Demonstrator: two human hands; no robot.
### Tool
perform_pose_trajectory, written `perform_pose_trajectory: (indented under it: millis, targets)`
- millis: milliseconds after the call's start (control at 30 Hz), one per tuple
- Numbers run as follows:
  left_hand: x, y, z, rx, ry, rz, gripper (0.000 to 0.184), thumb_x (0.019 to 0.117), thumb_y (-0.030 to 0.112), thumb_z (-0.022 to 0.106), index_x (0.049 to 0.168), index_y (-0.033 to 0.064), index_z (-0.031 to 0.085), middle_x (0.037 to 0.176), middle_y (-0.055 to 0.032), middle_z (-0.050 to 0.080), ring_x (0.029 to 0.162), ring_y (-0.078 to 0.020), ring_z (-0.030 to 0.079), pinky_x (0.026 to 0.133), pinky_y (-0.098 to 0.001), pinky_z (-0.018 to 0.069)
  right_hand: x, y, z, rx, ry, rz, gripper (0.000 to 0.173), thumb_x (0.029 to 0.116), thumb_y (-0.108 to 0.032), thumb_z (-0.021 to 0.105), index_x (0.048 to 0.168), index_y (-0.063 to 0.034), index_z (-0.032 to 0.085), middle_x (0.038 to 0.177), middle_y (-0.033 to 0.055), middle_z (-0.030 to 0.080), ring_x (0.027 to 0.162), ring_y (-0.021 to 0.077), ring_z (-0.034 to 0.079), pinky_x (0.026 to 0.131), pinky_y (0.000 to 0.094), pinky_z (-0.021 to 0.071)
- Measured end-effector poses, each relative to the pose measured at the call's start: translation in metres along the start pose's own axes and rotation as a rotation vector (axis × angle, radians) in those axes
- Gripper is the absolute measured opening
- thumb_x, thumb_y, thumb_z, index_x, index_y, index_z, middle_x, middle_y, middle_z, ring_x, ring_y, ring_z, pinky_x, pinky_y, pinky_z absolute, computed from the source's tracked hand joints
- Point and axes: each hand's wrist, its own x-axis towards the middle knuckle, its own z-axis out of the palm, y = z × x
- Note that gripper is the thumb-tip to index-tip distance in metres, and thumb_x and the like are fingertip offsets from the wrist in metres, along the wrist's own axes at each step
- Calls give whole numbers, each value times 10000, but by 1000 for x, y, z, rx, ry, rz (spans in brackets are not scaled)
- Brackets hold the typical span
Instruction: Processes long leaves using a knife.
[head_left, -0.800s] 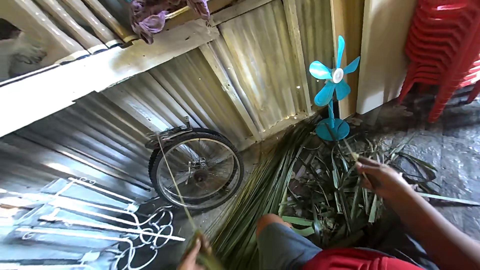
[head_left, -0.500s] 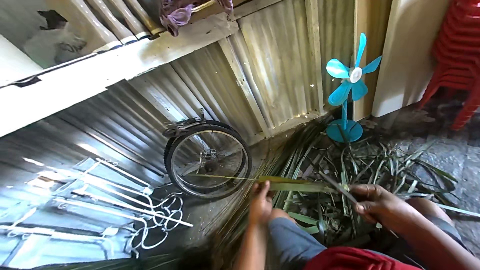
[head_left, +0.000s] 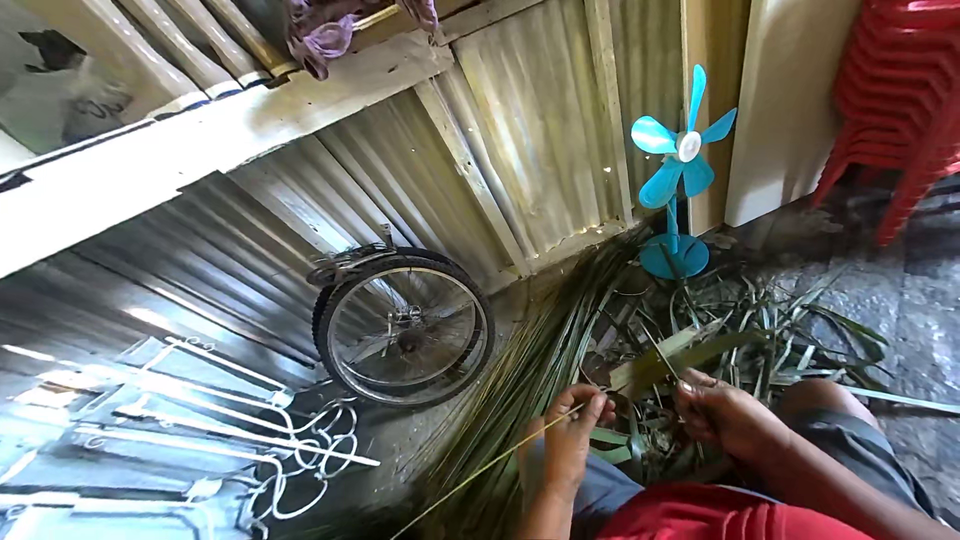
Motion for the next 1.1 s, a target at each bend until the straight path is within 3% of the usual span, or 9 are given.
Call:
perform_pose_trajectory:
  millis: [67, 200, 400, 533, 633, 800, 867, 933, 1100]
  targets:
    - [-3, 3, -11, 37, -7, 65, 107, 933, -42, 682, 1037, -24, 702, 945, -147, 753, 824, -242, 754, 779, -386, 651, 0, -5, 0, -16, 35, -17, 125, 946, -220, 624, 1055, -164, 604, 716, -5, 564, 501, 58, 476, 452, 216, 424]
    - [-7, 0, -10, 102, 24, 158, 80, 908, -41, 721, 982, -22, 695, 965, -166, 765, 828, -275, 770, 782, -406, 662, -3, -6, 14, -110, -33, -23, 447, 890, -189, 679, 1320, -177, 558, 725, -2, 578, 486, 58, 469, 444, 223, 420]
    - [-14, 4, 18, 233, 54, 260, 127, 829, -103, 742, 904, -5, 712, 844, -40, 747, 723, -98, 719, 678, -271, 636, -12, 6, 45, -392, -130, -18, 548, 820, -162, 797, 1263, -122, 477, 877, 29, 660, 566, 96, 547, 477, 256, 446]
    - [-17, 4, 16, 350, 10, 387, 99, 831, -89, 735, 892, -13, 721, 850, -52, 755, 705, -103, 726, 656, -271, 642, -12, 7, 44, -420, -72, -13, 454, 813, -125, 815, 1163, -88, 528, 849, 32, 660, 573, 101, 559, 482, 254, 451]
    - [-19, 1, 11, 362, -25, 440, 39, 880, -31, 736, 911, -12, 720, 957, -86, 768, 814, -147, 754, 745, -301, 655, -4, 5, 32, -361, -45, -46, 577, 838, -128, 781, 1345, -127, 507, 901, 45, 668, 576, 108, 554, 477, 259, 460]
    - [-27, -4, 1, 338, -97, 449, 76, 920, -17, 714, 994, -1, 720, 1019, -126, 770, 848, -251, 772, 785, -384, 675, 26, -3, -8, -312, 289, -7, 692, 962, -125, 683, 1568, -173, 352, 872, 70, 628, 507, 94, 463, 439, 268, 411]
    - [-31, -8, -4, 331, -98, 462, 79, 913, -9, 722, 986, 22, 722, 1004, -111, 768, 837, -233, 769, 779, -372, 672, 40, -2, -40, -368, 447, 16, 672, 964, -153, 709, 1563, -217, 411, 1066, 124, 644, 643, 154, 523, 531, 339, 455]
    - [-35, -8, -11, 336, -78, 438, 74, 905, -10, 731, 965, 29, 715, 1009, -109, 764, 846, -224, 764, 789, -357, 664, 48, 4, -72, -390, 558, 43, 628, 977, -186, 703, 1546, -238, 444, 1125, 146, 645, 715, 189, 567, 575, 373, 476]
    - [-26, -29, -42, 584, 34, 403, 64, 891, 58, 768, 941, 98, 762, 1010, -29, 775, 886, -193, 757, 824, -365, 662, 44, 16, -83, -412, 679, 208, 456, 967, -252, 717, 1386, -127, 585, 962, 119, 624, 681, 181, 540, 567, 364, 465]
